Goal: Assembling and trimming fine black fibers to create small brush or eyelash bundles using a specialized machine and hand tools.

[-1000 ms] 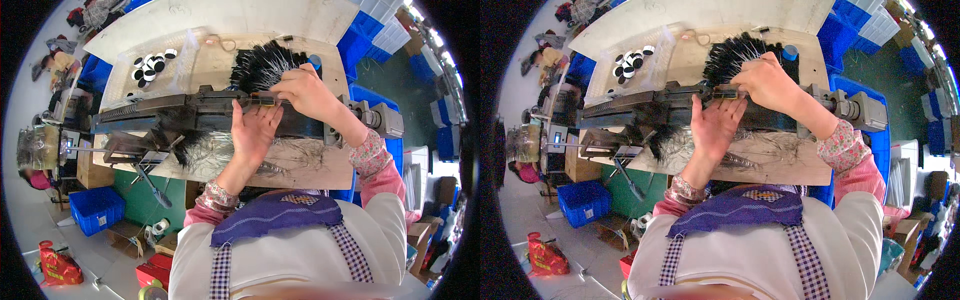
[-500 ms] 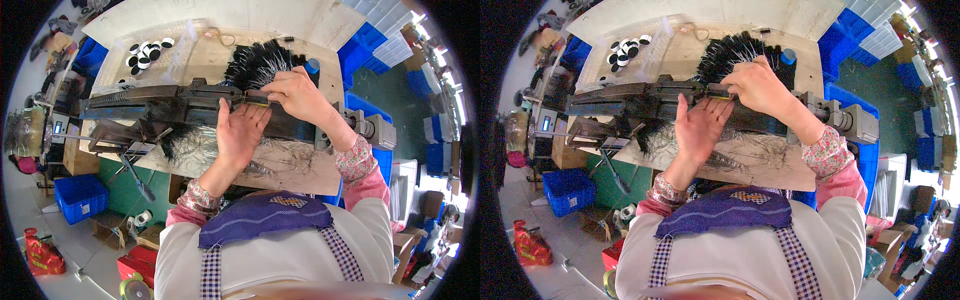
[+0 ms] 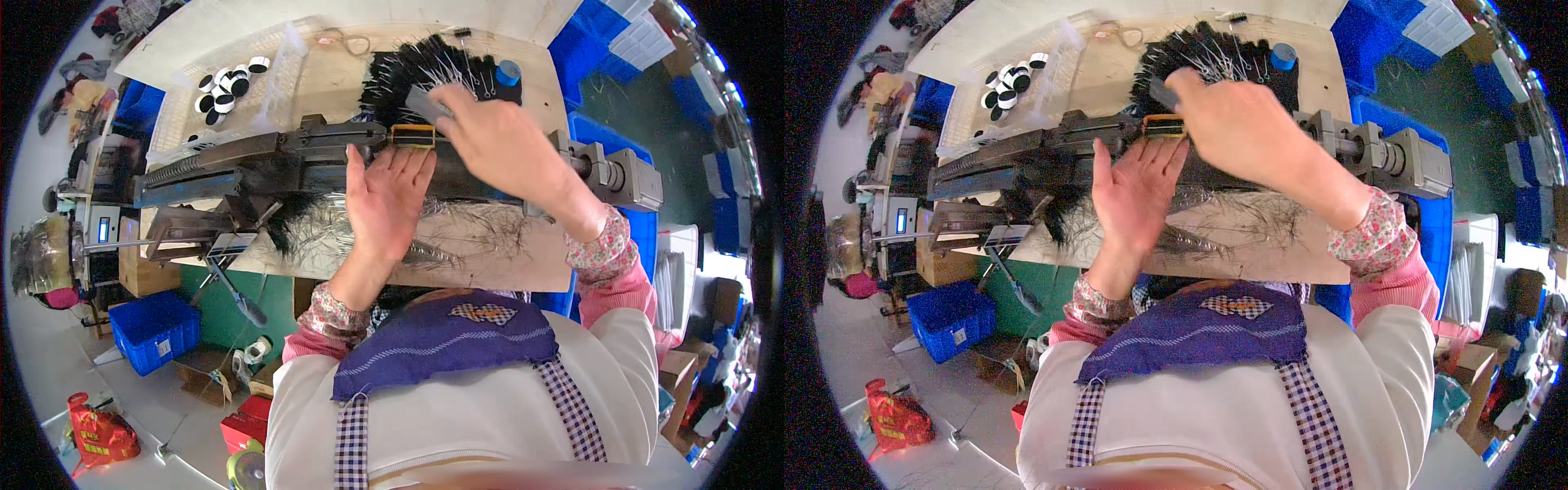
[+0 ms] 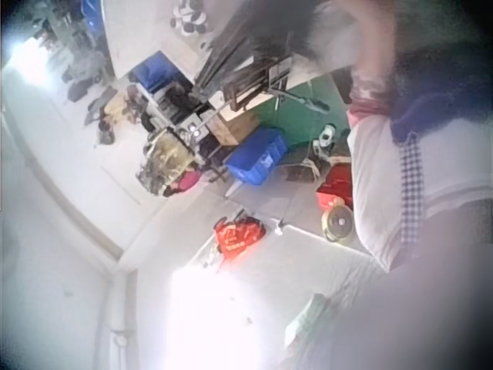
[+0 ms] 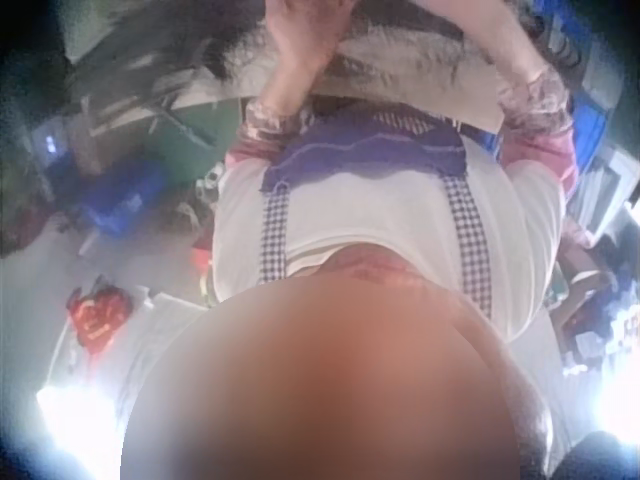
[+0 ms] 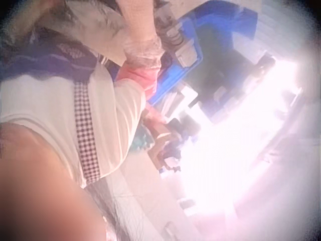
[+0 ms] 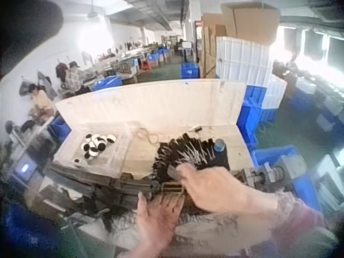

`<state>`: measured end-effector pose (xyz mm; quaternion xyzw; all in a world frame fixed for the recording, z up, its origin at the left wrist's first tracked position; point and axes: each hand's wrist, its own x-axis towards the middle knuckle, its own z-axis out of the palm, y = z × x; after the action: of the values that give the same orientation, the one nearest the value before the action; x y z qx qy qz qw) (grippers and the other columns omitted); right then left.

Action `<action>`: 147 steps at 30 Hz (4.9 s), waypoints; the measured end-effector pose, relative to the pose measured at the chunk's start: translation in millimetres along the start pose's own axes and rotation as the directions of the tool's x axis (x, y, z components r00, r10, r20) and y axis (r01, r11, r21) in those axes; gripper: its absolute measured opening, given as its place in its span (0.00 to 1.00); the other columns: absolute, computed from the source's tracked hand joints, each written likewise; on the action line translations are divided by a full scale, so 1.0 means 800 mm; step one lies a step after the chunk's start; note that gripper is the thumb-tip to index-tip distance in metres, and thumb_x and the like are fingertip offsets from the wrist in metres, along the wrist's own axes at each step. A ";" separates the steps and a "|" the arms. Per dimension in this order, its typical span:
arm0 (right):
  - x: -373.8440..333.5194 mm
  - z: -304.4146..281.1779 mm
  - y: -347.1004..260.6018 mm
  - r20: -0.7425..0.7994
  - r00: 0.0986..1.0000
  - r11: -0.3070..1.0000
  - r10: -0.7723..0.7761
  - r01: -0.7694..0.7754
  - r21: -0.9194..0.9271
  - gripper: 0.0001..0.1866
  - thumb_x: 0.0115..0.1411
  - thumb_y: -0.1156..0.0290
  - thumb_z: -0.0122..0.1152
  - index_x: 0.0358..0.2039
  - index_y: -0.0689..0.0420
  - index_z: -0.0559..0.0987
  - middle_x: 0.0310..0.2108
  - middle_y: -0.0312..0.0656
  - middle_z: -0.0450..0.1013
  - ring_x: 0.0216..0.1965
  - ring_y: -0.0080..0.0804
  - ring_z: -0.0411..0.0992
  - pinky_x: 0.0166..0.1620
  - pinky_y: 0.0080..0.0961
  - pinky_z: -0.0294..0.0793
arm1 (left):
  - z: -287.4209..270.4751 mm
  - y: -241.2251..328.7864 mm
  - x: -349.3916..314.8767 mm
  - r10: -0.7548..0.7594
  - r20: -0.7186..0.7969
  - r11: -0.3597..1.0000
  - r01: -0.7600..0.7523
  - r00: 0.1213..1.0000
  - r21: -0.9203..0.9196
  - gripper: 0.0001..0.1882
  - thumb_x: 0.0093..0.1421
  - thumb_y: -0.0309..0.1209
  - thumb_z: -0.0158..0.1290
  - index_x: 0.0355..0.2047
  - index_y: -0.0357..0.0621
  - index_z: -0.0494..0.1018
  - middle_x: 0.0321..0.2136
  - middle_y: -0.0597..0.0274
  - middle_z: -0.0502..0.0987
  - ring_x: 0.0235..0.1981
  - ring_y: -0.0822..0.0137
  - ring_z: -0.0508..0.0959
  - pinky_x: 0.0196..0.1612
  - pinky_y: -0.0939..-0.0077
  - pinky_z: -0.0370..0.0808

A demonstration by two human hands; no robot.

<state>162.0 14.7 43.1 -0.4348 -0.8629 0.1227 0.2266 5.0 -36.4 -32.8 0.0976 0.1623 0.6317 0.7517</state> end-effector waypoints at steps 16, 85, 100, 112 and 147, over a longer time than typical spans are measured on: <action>-0.064 0.036 0.004 0.156 0.987 0.994 -0.042 0.057 -0.093 0.16 0.52 0.74 0.55 0.41 0.62 0.65 0.28 0.52 0.73 0.31 0.52 0.74 0.31 0.43 0.73 | -0.004 -0.007 -0.001 0.026 -0.202 0.977 0.018 0.979 0.213 0.17 0.65 0.42 0.45 0.44 0.40 0.66 0.42 0.57 0.71 0.50 0.62 0.69 0.58 0.64 0.64; 0.027 -0.010 0.061 -0.001 0.962 0.959 0.275 -0.274 -0.065 0.12 0.57 0.67 0.55 0.27 0.64 0.77 0.27 0.47 0.76 0.32 0.42 0.76 0.37 0.35 0.77 | -0.057 0.090 -0.135 0.186 0.262 0.706 -0.314 0.947 0.635 0.16 0.62 0.34 0.49 0.20 0.37 0.73 0.07 0.72 0.61 0.10 0.78 0.59 0.16 0.78 0.62; -0.013 0.025 0.084 0.094 0.960 0.965 -0.263 0.263 0.014 0.12 0.50 0.68 0.61 0.32 0.60 0.73 0.29 0.45 0.67 0.36 0.45 0.71 0.37 0.36 0.72 | 0.011 -0.002 0.057 -0.227 0.276 -0.528 -0.356 0.934 0.771 0.14 0.57 0.39 0.50 0.25 0.41 0.78 0.22 0.47 0.77 0.27 0.47 0.78 0.31 0.57 0.74; -0.026 -0.020 0.084 -0.005 0.982 0.964 -0.188 0.185 0.190 0.10 0.52 0.72 0.64 0.33 0.60 0.74 0.28 0.38 0.71 0.30 0.26 0.72 0.33 0.26 0.69 | 0.010 -0.003 0.087 -0.342 0.274 -0.370 -0.397 0.899 0.840 0.11 0.53 0.36 0.53 0.27 0.43 0.80 0.17 0.48 0.74 0.21 0.53 0.76 0.27 0.64 0.70; 0.041 0.083 0.045 0.057 0.988 0.938 -0.143 0.117 0.327 0.09 0.52 0.72 0.60 0.34 0.62 0.80 0.27 0.51 0.75 0.30 0.45 0.74 0.35 0.32 0.72 | 0.003 0.089 -0.036 -0.323 0.203 0.872 0.374 0.924 -0.317 0.26 0.64 0.50 0.42 0.40 0.34 0.64 0.10 0.69 0.63 0.08 0.76 0.62 0.11 0.83 0.59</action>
<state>137.1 61.8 -19.8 -0.3288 -0.8663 0.2642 0.2675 -63.9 -51.5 -1.8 -0.0234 0.0080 0.4953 0.8683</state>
